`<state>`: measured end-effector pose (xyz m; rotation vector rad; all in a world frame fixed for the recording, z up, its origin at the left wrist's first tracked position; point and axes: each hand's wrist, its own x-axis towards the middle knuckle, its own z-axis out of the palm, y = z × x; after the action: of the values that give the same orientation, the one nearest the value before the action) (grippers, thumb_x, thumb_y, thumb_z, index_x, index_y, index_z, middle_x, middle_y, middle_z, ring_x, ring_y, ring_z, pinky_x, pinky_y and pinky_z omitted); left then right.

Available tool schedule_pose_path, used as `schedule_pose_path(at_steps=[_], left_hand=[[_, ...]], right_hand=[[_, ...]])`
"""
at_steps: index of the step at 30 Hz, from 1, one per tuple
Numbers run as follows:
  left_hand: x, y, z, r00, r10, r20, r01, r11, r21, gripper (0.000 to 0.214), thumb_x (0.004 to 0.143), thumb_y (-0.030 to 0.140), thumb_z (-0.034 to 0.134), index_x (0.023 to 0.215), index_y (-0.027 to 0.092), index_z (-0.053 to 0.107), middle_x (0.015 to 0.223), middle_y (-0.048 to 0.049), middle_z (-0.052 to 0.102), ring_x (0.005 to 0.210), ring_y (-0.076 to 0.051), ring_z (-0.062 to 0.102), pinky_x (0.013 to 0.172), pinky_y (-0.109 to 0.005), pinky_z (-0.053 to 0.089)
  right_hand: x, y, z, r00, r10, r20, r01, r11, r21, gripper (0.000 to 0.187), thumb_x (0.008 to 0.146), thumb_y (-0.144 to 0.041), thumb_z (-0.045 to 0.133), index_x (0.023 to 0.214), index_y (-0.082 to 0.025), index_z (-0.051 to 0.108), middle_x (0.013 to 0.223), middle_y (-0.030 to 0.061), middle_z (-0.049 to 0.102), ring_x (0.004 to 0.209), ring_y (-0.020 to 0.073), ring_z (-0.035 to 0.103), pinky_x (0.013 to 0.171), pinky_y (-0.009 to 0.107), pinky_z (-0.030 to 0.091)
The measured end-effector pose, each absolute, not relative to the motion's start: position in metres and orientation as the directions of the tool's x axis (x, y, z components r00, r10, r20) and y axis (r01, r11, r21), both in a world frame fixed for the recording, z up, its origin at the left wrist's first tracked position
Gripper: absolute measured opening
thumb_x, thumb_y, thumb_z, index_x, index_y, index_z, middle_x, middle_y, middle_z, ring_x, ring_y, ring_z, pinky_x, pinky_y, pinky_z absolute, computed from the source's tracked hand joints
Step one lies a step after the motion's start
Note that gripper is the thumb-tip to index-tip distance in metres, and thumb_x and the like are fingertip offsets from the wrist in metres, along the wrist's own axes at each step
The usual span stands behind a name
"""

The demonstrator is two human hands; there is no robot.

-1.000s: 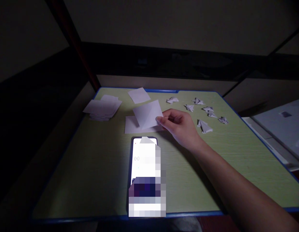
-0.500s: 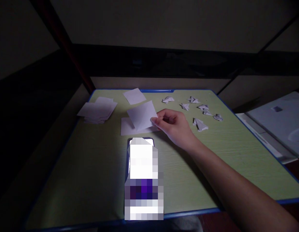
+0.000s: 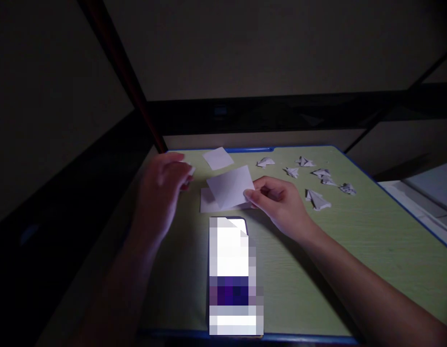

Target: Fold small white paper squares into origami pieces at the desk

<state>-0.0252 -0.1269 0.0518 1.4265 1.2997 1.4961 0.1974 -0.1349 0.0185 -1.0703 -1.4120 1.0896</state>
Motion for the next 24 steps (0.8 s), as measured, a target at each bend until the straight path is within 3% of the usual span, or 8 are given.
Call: schedule_pose_path(at_steps=[3, 5, 10, 15, 24], left_hand=[[0.002, -0.119, 0.048, 0.053, 0.975, 0.216, 0.217, -0.222, 0.95, 0.028, 0.074, 0.035, 0.07, 0.092, 0.016, 0.062, 0.087, -0.0045, 0.069, 0.083, -0.017, 0.065, 0.068, -0.026, 0.052], [0.01, -0.119, 0.045, 0.146, 0.972, 0.185, 0.258, -0.218, 0.941, 0.02, 0.076, 0.033, 0.067, 0.083, 0.015, 0.063, 0.08, -0.0033, 0.068, 0.074, -0.015, 0.064, 0.062, -0.024, 0.051], [0.007, -0.126, 0.036, 0.143, 0.975, 0.171, 0.221, -0.2, 0.954, 0.018, 0.077, 0.032, 0.064, 0.071, 0.016, 0.059, 0.065, 0.0011, 0.061, 0.054, -0.009, 0.054, 0.05, -0.02, 0.045], [0.01, -0.129, 0.031, 0.118, 0.979, 0.164, 0.172, -0.183, 0.968, 0.018, 0.073, 0.032, 0.066, 0.071, 0.017, 0.058, 0.063, 0.0021, 0.058, 0.054, -0.01, 0.054, 0.047, -0.02, 0.043], [0.012, -0.126, 0.023, 0.127, 0.979, 0.159, 0.064, -0.168, 0.984, 0.022, 0.07, 0.035, 0.069, 0.07, 0.016, 0.06, 0.059, 0.0032, 0.057, 0.051, -0.007, 0.051, 0.045, -0.019, 0.041]], right_hand=[[0.198, -0.136, 0.019, -0.096, 0.98, 0.172, 0.08, 0.18, -0.98, 0.021, 0.075, -0.034, 0.07, 0.067, -0.016, 0.062, 0.058, -0.0013, 0.056, 0.053, 0.0104, 0.048, 0.052, 0.026, 0.034], [0.198, -0.136, 0.019, -0.099, 0.982, 0.161, 0.088, 0.17, -0.982, 0.022, 0.075, -0.035, 0.07, 0.068, -0.016, 0.062, 0.059, -0.0009, 0.057, 0.054, 0.0105, 0.049, 0.052, 0.026, 0.035], [0.198, -0.136, 0.016, -0.115, 0.983, 0.141, 0.074, 0.15, -0.986, 0.022, 0.076, -0.035, 0.071, 0.069, -0.016, 0.063, 0.06, -0.0011, 0.058, 0.055, 0.0107, 0.05, 0.053, 0.026, 0.037], [0.197, -0.134, 0.012, -0.104, 0.985, 0.137, 0.026, 0.141, -0.99, 0.023, 0.077, -0.038, 0.072, 0.076, -0.016, 0.066, 0.061, -0.0024, 0.056, 0.055, 0.0098, 0.048, 0.052, 0.025, 0.035], [0.197, -0.133, 0.008, -0.07, 0.99, 0.12, -0.002, 0.12, -0.993, 0.022, 0.076, -0.037, 0.074, 0.071, -0.016, 0.067, 0.057, -0.0023, 0.057, 0.053, 0.0095, 0.046, 0.05, 0.025, 0.032]])
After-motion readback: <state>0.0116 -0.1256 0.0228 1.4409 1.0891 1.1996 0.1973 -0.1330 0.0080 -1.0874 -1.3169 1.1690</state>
